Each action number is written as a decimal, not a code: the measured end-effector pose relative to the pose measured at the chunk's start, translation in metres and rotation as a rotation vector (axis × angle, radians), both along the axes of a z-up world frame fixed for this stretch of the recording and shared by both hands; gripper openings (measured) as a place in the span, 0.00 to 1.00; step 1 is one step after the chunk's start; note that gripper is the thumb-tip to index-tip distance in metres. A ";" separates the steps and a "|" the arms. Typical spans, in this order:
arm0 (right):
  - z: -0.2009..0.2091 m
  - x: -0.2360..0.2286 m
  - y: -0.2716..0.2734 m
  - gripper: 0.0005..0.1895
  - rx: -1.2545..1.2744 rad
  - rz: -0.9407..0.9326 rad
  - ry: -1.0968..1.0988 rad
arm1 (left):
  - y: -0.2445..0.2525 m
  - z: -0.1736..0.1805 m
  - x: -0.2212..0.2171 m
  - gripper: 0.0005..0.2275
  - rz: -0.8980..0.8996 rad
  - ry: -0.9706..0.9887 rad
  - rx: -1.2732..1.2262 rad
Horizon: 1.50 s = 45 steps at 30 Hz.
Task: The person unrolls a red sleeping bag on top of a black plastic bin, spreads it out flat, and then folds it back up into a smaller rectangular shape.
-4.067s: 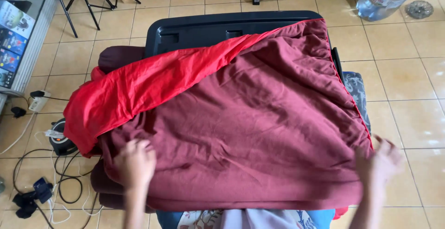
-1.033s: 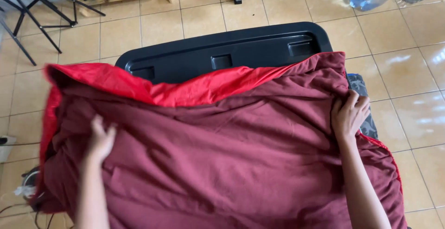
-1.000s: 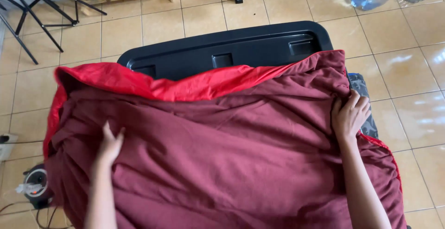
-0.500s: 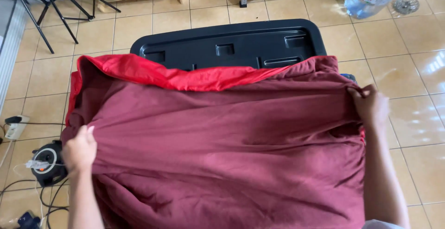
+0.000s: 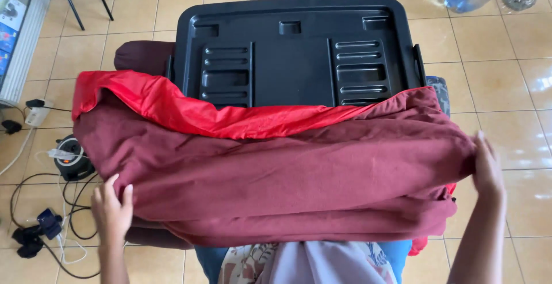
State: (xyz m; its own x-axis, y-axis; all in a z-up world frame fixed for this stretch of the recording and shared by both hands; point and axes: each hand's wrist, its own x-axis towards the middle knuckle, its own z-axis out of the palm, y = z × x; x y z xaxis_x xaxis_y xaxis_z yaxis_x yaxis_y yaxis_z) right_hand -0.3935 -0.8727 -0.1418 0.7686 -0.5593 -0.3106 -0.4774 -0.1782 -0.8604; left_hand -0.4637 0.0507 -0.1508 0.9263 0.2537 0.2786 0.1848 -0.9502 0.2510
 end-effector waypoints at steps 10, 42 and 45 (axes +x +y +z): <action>-0.028 -0.060 0.020 0.13 0.266 0.198 -0.233 | -0.090 0.019 -0.019 0.23 -0.399 -0.105 -0.095; -0.005 -0.071 0.358 0.29 -1.024 0.941 -0.338 | -0.350 -0.014 -0.003 0.21 -0.462 -0.022 -0.048; -0.025 -0.070 0.332 0.28 -1.115 0.990 -0.169 | -0.320 -0.030 0.003 0.24 -0.368 -0.023 0.080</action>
